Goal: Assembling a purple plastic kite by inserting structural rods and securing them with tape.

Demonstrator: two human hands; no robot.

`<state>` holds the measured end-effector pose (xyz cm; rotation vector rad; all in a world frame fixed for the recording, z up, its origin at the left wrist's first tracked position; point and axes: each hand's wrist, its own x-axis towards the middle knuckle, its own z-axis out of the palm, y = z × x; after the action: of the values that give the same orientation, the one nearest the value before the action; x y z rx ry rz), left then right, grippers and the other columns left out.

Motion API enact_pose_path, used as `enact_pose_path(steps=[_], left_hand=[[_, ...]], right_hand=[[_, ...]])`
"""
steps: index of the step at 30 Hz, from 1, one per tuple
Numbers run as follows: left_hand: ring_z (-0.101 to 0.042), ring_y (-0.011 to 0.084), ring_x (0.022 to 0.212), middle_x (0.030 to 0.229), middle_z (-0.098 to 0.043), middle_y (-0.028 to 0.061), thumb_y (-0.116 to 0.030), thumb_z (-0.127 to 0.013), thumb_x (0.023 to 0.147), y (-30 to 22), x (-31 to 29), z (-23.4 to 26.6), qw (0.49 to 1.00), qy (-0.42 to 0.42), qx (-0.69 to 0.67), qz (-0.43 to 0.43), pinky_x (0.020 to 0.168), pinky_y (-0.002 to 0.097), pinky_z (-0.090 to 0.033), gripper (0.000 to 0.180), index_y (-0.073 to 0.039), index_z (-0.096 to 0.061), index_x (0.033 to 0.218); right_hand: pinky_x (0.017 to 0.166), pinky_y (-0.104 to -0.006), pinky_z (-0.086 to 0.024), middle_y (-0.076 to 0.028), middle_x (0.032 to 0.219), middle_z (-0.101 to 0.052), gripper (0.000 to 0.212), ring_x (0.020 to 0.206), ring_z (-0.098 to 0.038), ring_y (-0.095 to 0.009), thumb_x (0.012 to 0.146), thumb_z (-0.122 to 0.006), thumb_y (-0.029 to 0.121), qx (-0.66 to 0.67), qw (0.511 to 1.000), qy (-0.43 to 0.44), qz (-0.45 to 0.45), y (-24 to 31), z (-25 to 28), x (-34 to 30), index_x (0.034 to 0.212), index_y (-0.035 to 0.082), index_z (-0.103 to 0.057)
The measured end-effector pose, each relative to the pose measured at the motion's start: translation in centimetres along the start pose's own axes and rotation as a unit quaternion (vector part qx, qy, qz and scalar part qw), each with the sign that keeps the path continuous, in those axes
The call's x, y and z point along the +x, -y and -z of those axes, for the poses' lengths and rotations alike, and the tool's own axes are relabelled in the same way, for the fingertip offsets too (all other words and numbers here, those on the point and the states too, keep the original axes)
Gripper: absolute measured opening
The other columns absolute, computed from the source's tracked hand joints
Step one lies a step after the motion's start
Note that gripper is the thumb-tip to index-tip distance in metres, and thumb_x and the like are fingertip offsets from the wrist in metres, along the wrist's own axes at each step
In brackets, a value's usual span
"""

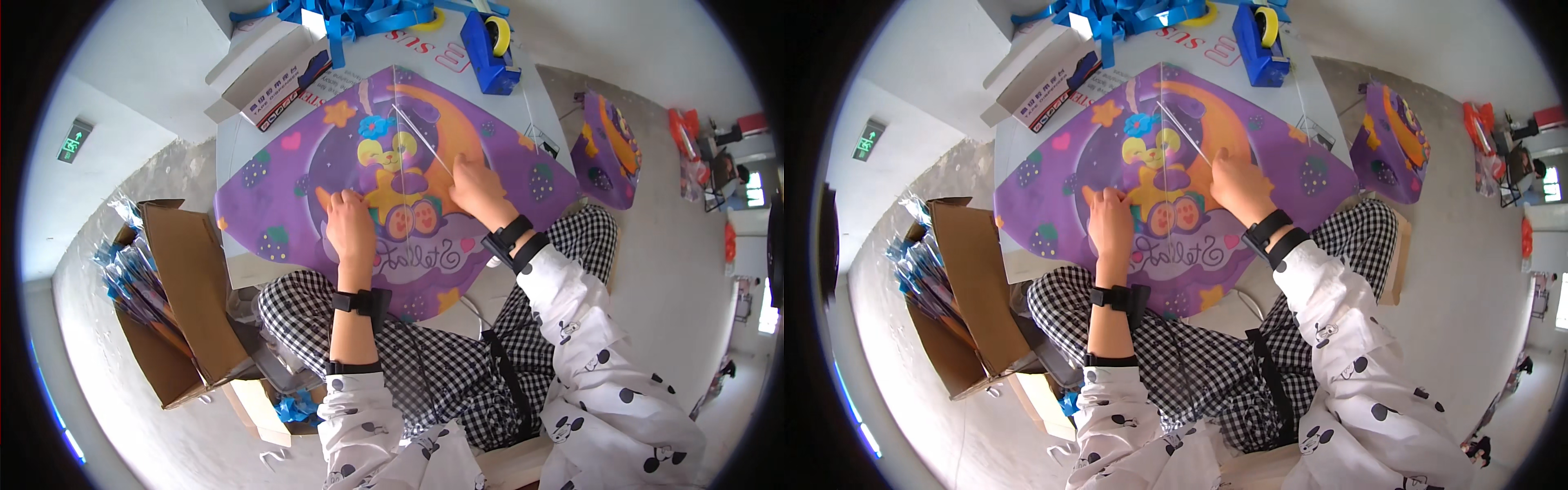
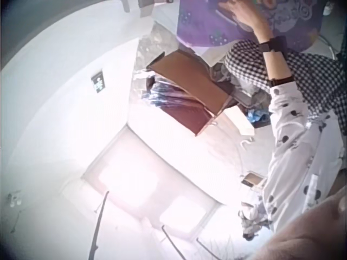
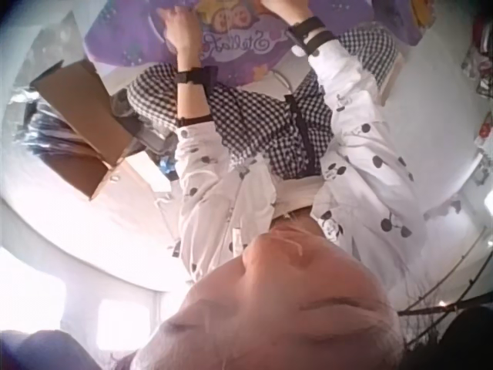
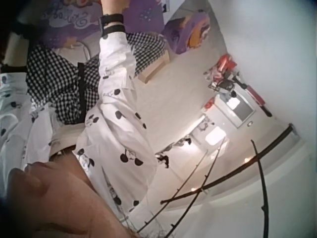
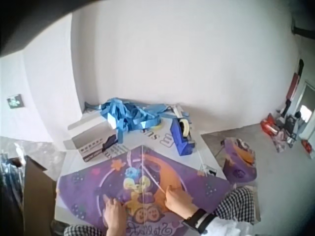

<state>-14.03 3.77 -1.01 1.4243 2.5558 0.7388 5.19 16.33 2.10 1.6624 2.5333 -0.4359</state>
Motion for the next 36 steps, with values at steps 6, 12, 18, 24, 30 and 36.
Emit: enact_pose_path(steps=[6, 12, 18, 24, 30, 36], left_hand=[[-0.062, 0.0254, 0.081, 0.090, -0.061, 0.0112, -0.009, -0.062, 0.088, -1.7, 0.1, 1.4, 0.989, -0.020, -0.149, -0.008, 0.065, 0.0328, -0.051, 0.012, 0.000, -0.055, 0.088], [-0.060, 0.0092, 0.074, 0.091, -0.066, 0.0060, -0.005, -0.059, 0.092, -5.8, -5.4, 13.2, 0.804, 0.082, -0.570, 0.149, 0.070, 0.0229, -0.050, 0.016, 0.005, -0.063, 0.104], [-0.064, 0.0172, 0.079, 0.090, -0.065, 0.0089, -0.009, -0.055, 0.096, -8.7, -13.9, 17.5, 0.611, 0.057, -0.757, 0.223, 0.073, 0.0289, -0.054, 0.015, 0.002, -0.060, 0.105], [-0.068, 0.0220, 0.084, 0.095, -0.069, 0.0131, -0.008, -0.058, 0.094, -9.9, -16.6, 16.9, 0.601, 0.002, -0.758, 0.254, 0.068, 0.0290, -0.056, 0.015, 0.001, -0.062, 0.106], [-0.069, 0.0231, 0.081, 0.092, -0.069, 0.0135, -0.010, -0.061, 0.092, -11.4, -17.6, 16.9, 0.665, -0.035, -0.716, 0.207, 0.062, 0.0285, -0.058, 0.016, 0.001, -0.063, 0.105], [-0.070, 0.0244, 0.080, 0.091, -0.069, 0.0144, -0.009, -0.062, 0.092, -12.0, -17.7, 17.3, 0.725, -0.084, -0.662, 0.169, 0.062, 0.0291, -0.059, 0.015, 0.001, -0.063, 0.103]], right_hand=[[0.060, -0.0417, -0.047, -0.017, 0.078, -0.061, 0.015, 0.070, -0.062, -0.030, 0.086, -0.053, 0.009, 0.183, 0.981, -0.057, 0.014, -1.3, 1.2, -0.1, 0.098, 0.000, -0.052], [0.070, -0.0251, -0.042, -0.005, 0.089, -0.058, 0.017, 0.077, -0.052, -0.013, 0.099, -0.046, 0.007, 0.431, 0.889, -0.022, 0.154, -1.7, 11.6, -11.1, 0.101, -0.002, -0.060], [0.057, -0.0200, -0.038, -0.002, 0.083, -0.058, 0.010, 0.064, -0.046, -0.005, 0.089, -0.057, -0.001, 0.483, 0.864, 0.131, 0.056, -5.0, 11.9, -23.1, 0.097, 0.001, -0.062], [0.056, -0.0193, -0.040, -0.003, 0.083, -0.056, 0.009, 0.066, -0.048, -0.006, 0.089, -0.064, 0.004, 0.512, 0.840, 0.159, 0.082, -7.3, 9.8, -27.5, 0.090, -0.002, -0.057], [0.057, -0.0207, -0.043, -0.003, 0.076, -0.058, 0.008, 0.065, -0.054, -0.006, 0.090, -0.060, 0.001, 0.522, 0.842, 0.138, 0.013, -6.8, 10.8, -29.4, 0.097, -0.002, -0.059], [0.057, -0.0271, -0.047, -0.010, 0.083, -0.066, 0.010, 0.063, -0.061, -0.018, 0.088, -0.059, -0.001, 0.402, 0.896, 0.121, 0.143, -6.3, 11.6, -29.7, 0.098, -0.001, -0.061]])
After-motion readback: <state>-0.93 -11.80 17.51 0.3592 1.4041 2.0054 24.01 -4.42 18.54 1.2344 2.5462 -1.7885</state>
